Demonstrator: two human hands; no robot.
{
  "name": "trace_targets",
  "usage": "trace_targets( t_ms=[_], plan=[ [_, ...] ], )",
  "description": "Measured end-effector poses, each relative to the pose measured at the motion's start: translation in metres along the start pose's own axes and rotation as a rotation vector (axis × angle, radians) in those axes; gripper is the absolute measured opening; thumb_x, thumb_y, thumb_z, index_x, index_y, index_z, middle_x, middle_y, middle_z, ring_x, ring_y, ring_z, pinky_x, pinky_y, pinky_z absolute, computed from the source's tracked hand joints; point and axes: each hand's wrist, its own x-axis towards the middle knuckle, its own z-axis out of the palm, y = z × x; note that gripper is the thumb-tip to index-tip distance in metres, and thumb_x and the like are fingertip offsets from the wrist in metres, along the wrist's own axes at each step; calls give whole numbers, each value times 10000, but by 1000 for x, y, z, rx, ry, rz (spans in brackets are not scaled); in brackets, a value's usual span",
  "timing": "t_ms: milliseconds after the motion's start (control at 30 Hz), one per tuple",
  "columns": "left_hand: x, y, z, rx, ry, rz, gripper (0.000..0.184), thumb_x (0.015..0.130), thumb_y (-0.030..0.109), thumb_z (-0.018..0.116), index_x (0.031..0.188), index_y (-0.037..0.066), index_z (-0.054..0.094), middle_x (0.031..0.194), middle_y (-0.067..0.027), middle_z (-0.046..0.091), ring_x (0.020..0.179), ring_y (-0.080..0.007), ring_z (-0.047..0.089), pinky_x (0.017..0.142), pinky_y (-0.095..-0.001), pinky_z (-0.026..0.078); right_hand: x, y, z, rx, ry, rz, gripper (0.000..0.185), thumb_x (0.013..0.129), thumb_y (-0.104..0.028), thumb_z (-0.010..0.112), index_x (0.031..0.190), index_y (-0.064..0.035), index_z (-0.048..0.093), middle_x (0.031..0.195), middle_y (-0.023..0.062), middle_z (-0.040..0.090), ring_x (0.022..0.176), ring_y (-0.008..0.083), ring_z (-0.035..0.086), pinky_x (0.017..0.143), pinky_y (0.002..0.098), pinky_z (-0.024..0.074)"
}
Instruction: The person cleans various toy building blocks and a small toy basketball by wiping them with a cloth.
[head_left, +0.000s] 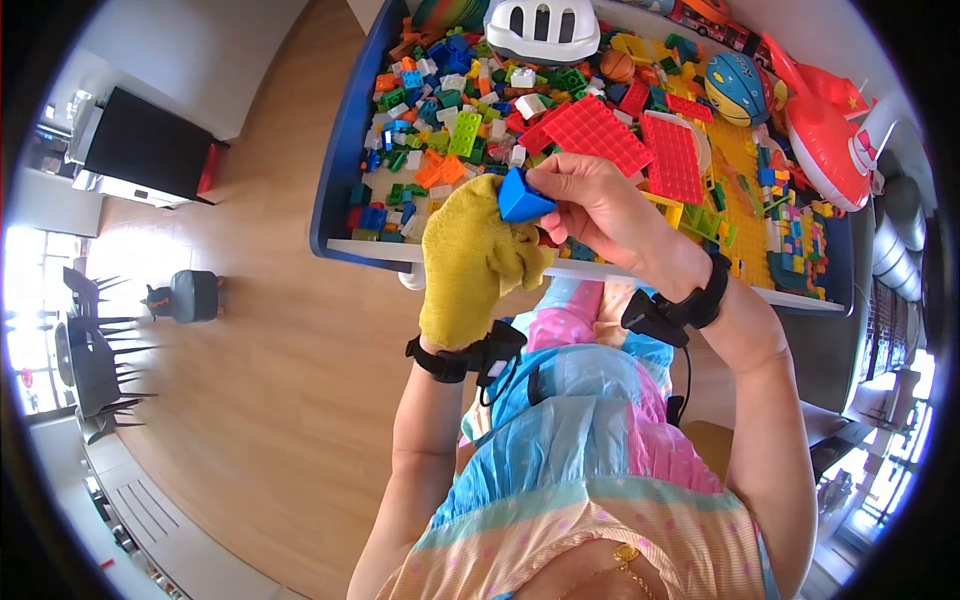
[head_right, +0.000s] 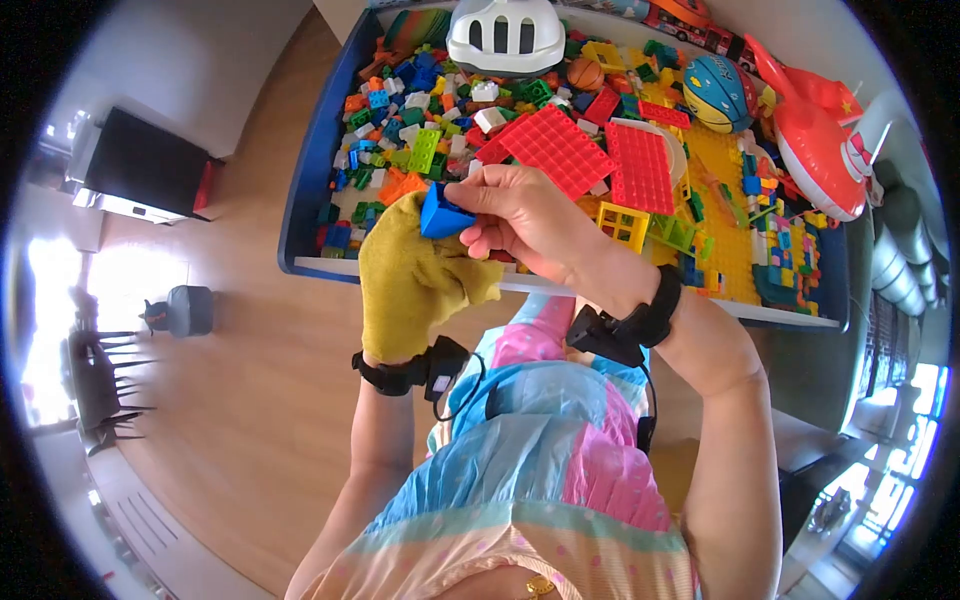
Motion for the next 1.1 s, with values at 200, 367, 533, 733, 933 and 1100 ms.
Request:
trace_targets(
  t_ms=[200,367,533,733,933,1100],
  plan=[
    [8,3,-10,104,-108,-253,414,601,231,757,933,60,580,844,-87,618,761,-269,594,666,-320,461,11,2,-4,114,-50,82,178,876,-170,565,873,7,550,709,47,583,552,75,562,531,191,500],
    [-4,-43,-4,-206,122,119,270,719,93,647,970,31,569,834,-76,615,712,-171,607,613,-288,477,24,-1,-11,-11,21,-38,179,862,-169,585,891,3,546,707,47,583,560,79,571,526,184,493],
    [-19,-83,-12,-461,101,-61,258,792,61,611,1021,11,504,964,-78,598,876,-155,570,738,-269,468,40,-6,-52,-376,232,-88,150,880,-156,547,978,-43,548,856,24,598,673,72,606,601,199,515],
    [-13,-72,-32,-72,217,21,178,790,67,582,954,12,539,989,-79,588,887,-201,556,798,-288,447,62,-5,-79,-239,181,-356,353,851,-105,562,1156,51,480,990,129,589,829,189,618,785,278,504],
    [7,-58,-56,-98,196,59,63,683,75,568,691,13,558,816,-92,606,776,-225,556,716,-269,437,53,-9,-83,-1076,-36,-166,438,802,-112,596,1212,-6,482,1146,145,542,949,198,588,820,284,472],
    [34,9,-79,-50,181,537,147,511,168,541,465,38,492,585,-76,568,620,-211,524,595,-263,383,52,34,-70,-1734,-228,-98,418,733,-114,631,1126,-6,539,1038,122,550,920,242,567,787,308,460]
  ],
)
